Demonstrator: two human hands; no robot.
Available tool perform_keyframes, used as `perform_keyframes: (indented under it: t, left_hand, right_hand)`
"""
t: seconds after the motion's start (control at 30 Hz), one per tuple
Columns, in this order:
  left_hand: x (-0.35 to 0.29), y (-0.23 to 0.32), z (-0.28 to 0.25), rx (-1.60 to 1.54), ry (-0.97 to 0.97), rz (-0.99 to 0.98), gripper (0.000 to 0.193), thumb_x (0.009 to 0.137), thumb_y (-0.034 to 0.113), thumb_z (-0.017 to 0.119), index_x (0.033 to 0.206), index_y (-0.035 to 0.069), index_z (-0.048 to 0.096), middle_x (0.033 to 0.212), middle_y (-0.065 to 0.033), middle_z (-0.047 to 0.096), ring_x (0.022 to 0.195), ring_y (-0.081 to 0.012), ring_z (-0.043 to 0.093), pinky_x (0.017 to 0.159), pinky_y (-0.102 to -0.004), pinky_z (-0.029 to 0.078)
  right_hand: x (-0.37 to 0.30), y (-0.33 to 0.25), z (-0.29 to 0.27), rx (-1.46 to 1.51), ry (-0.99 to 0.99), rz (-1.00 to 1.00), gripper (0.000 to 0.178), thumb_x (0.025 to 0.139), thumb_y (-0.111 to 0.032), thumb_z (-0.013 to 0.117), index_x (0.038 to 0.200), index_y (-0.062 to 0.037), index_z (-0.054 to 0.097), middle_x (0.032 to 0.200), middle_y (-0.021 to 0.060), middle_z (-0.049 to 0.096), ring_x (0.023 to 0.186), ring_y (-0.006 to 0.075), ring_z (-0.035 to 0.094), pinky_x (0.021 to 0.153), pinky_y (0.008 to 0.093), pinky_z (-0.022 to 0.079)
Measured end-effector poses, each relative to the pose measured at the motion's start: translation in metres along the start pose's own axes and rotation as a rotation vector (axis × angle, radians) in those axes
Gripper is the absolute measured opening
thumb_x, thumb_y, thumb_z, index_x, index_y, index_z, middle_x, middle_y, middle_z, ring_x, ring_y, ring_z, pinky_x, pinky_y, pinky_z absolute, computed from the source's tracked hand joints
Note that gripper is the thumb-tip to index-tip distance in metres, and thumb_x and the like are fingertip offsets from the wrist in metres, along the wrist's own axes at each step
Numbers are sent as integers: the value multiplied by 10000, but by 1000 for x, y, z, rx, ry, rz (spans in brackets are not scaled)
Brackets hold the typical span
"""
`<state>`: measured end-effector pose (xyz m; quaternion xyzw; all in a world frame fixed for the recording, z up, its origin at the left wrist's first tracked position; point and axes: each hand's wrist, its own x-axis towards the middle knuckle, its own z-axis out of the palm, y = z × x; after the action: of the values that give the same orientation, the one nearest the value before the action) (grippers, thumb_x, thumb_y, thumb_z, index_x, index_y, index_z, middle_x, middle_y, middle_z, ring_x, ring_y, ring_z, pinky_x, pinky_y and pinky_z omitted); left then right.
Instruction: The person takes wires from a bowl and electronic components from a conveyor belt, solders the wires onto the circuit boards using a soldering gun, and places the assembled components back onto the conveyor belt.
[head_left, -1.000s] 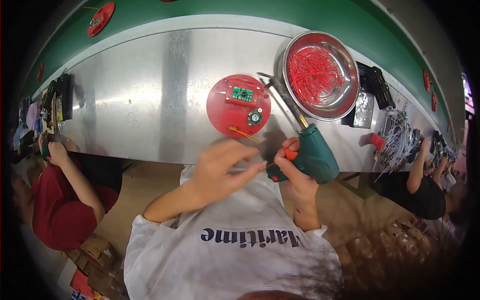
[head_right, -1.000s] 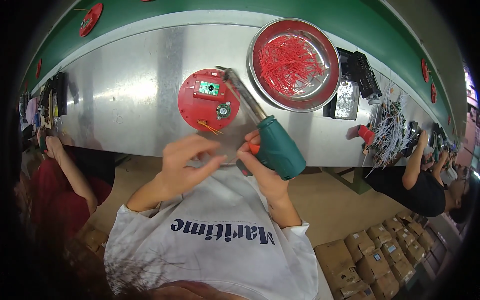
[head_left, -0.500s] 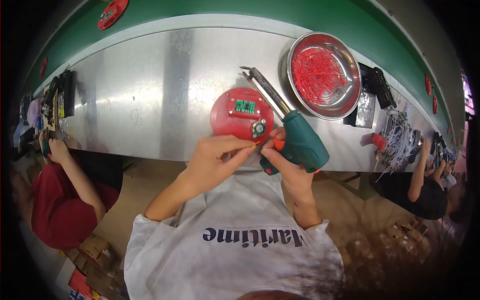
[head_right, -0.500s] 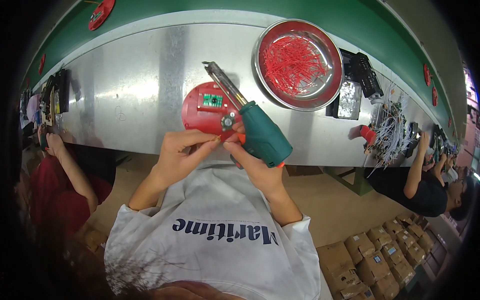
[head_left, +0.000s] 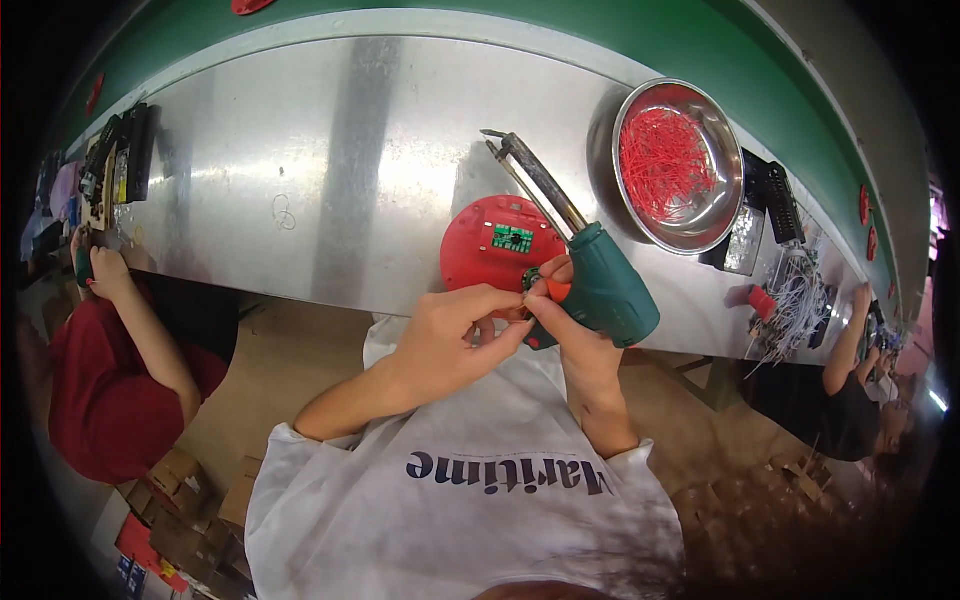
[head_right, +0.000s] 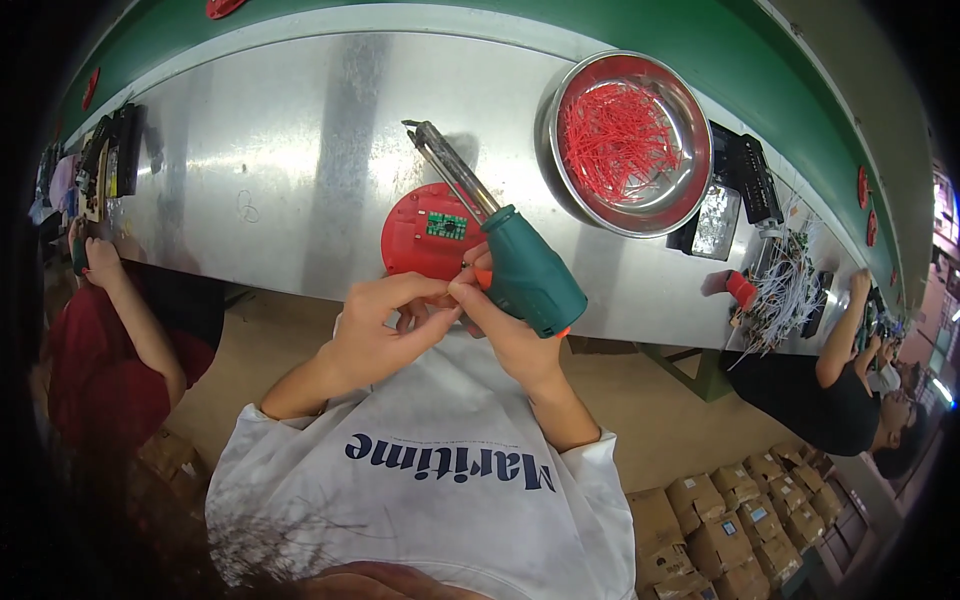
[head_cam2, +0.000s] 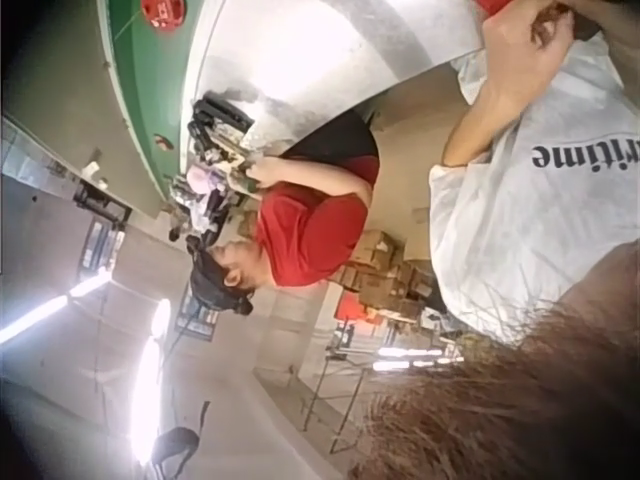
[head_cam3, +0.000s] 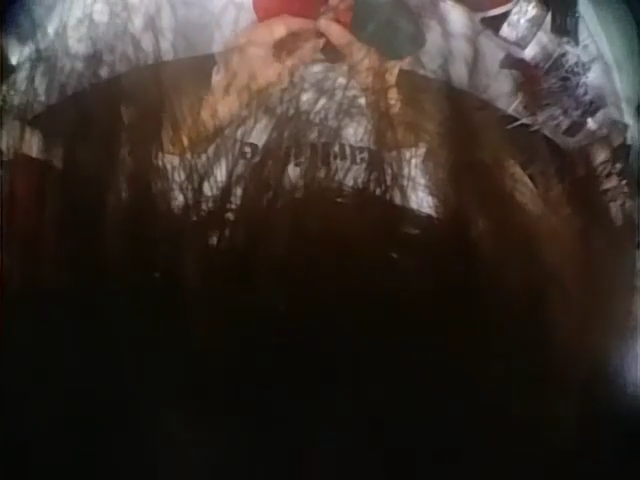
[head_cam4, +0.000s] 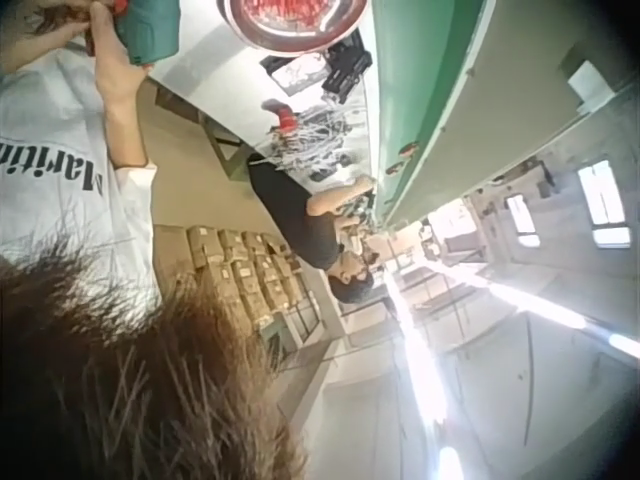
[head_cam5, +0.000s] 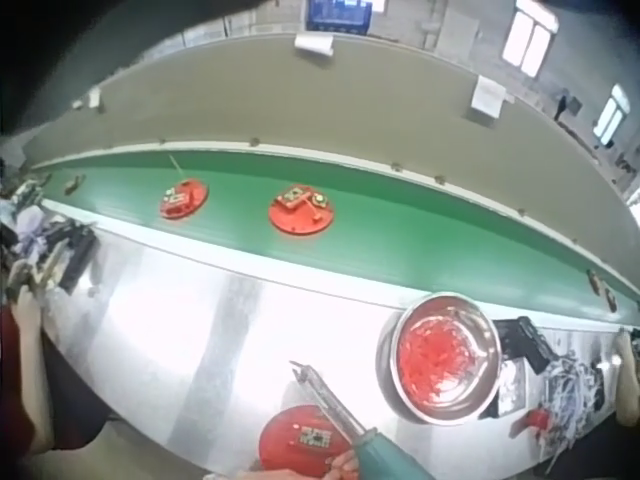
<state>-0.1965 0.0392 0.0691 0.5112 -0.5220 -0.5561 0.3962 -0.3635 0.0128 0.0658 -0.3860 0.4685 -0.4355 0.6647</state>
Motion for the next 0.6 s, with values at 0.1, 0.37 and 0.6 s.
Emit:
perform_keyframes:
  t: [0.1,0.37,0.6]
  left_hand:
    - [1,-7,4,100,29,46,152,828,25,701,972,-4,661,815,-101,662,553,-171,601,487,-263,449]
    - [1,-5,11,86,93,51,151,844,17,690,980,-8,629,830,-104,669,572,-170,624,492,-274,464]
    - [0,-11,10,176,76,103,168,843,-1,685,1004,-12,637,791,-122,672,576,-212,631,501,-295,483]
  right_hand:
    - [2,3,-2,15,3,12,286,823,78,685,1074,8,566,936,76,639,750,108,627,574,214,476]
    - [3,12,-7,34,33,-82,296,796,100,695,1055,10,581,1052,104,612,849,134,646,748,272,525]
    - [3,13,-7,26,31,-46,353,762,141,680,1061,-2,558,1056,134,591,884,169,629,829,299,513]
